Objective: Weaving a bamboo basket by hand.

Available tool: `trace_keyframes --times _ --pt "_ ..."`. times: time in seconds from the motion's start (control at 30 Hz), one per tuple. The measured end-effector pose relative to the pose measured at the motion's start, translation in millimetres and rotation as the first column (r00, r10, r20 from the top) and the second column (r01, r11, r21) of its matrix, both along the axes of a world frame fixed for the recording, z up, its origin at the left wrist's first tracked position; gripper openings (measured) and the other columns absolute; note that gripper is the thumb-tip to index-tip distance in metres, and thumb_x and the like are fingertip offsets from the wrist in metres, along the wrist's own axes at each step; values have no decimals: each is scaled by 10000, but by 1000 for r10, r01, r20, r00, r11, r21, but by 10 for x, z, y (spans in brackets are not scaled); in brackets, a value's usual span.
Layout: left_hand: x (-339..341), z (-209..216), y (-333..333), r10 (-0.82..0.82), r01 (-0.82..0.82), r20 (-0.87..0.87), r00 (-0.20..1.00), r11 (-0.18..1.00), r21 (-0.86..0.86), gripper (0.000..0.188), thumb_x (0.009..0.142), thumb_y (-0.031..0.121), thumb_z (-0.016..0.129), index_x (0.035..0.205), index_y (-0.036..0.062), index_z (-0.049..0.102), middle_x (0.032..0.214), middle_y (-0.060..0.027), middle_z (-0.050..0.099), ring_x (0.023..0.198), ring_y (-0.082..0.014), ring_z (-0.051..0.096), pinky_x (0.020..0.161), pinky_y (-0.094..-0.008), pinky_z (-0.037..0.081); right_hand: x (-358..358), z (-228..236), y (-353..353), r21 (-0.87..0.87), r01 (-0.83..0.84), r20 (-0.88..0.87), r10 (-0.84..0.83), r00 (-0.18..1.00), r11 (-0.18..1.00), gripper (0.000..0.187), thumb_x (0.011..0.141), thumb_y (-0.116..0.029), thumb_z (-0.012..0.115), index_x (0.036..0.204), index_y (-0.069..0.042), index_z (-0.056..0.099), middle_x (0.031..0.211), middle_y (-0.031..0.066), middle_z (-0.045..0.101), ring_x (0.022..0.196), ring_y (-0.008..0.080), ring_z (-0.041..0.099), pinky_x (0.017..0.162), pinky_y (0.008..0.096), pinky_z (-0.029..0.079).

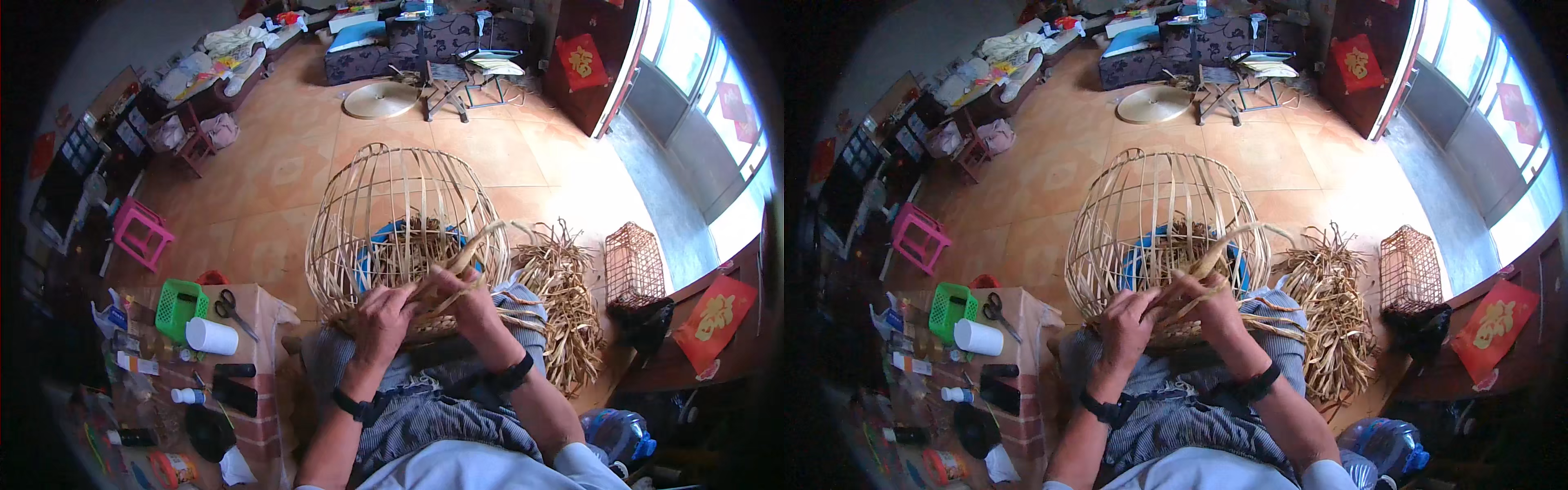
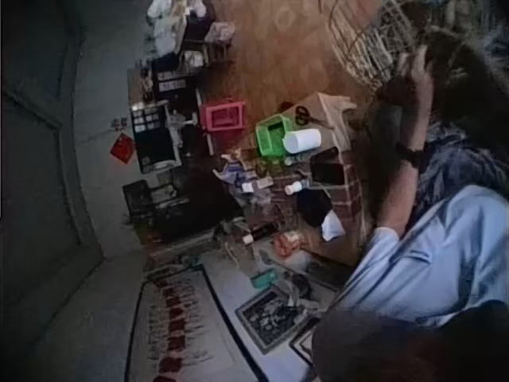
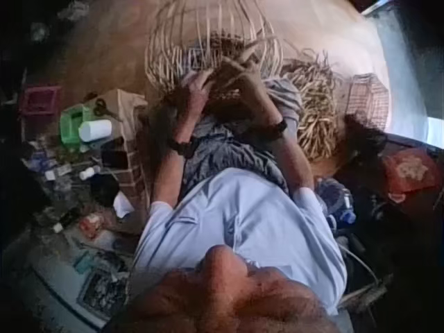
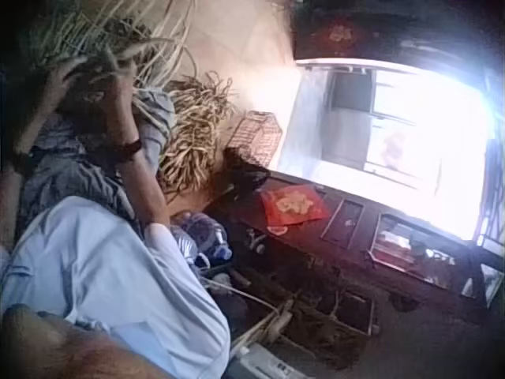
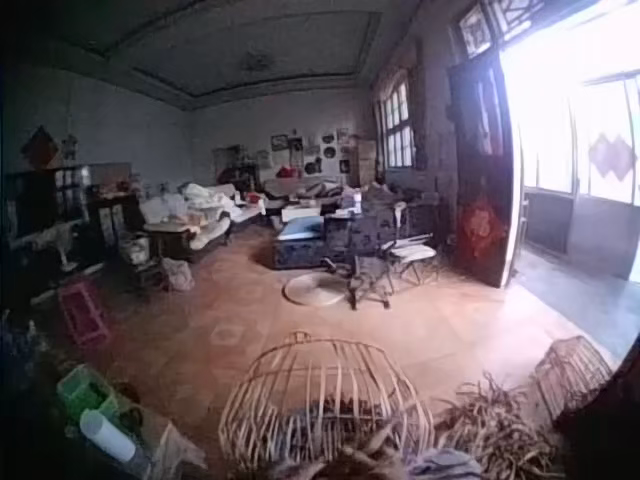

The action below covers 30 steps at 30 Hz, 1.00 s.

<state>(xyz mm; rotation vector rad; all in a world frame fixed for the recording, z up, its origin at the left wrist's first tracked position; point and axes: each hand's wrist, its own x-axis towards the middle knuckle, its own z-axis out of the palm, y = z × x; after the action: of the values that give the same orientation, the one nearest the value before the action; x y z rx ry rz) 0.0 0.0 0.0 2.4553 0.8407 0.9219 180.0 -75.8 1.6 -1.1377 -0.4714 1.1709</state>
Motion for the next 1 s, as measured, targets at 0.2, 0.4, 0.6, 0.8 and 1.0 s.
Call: trace_keyframes --times 0.2,0.4,0.6,0.8,1.0 --pt "136 157 -5 -21 13 48 999 987 160 368 843 75 836 1200 80 747 1045 -94 734 874 -305 736 767 -429 603 282 45 144 90 58 136 -70 988 994 267 1035 -271 718 1141 -30 680 937 48 724 834 125 707 666 274 544" --pt "206 132 30 99 -67 -150 984 976 206 267 913 78 712 1179 90 725 958 -97 670 829 -294 747 687 -431 613 334 355 415 152 -145 284 98 954 978 240 1021 -187 740 1159 -3 670 979 43 729 868 157 717 761 312 582" --pt "304 315 -154 240 -100 -406 882 936 337 257 907 75 667 1157 50 717 1012 -100 635 783 -234 744 602 -416 608 405 354 534 11 -238 761 147 632 971 216 1038 -140 718 1187 15 706 961 104 788 888 149 744 776 335 589" --pt "544 -152 -129 341 -159 -292 894 849 503 398 866 97 703 1251 -2 676 1079 -124 665 772 -185 693 600 -348 555 351 501 559 -7 -132 997 17 71 991 193 935 -74 729 1119 -34 772 979 221 780 897 364 778 757 418 591" --pt "636 41 -171 357 -44 -540 762 861 507 170 914 185 648 1058 117 705 940 -43 633 898 -186 630 698 -356 478 244 487 507 -16 -73 997 11 -71 997 196 943 -141 696 1088 -102 822 895 213 752 817 414 717 680 480 547"
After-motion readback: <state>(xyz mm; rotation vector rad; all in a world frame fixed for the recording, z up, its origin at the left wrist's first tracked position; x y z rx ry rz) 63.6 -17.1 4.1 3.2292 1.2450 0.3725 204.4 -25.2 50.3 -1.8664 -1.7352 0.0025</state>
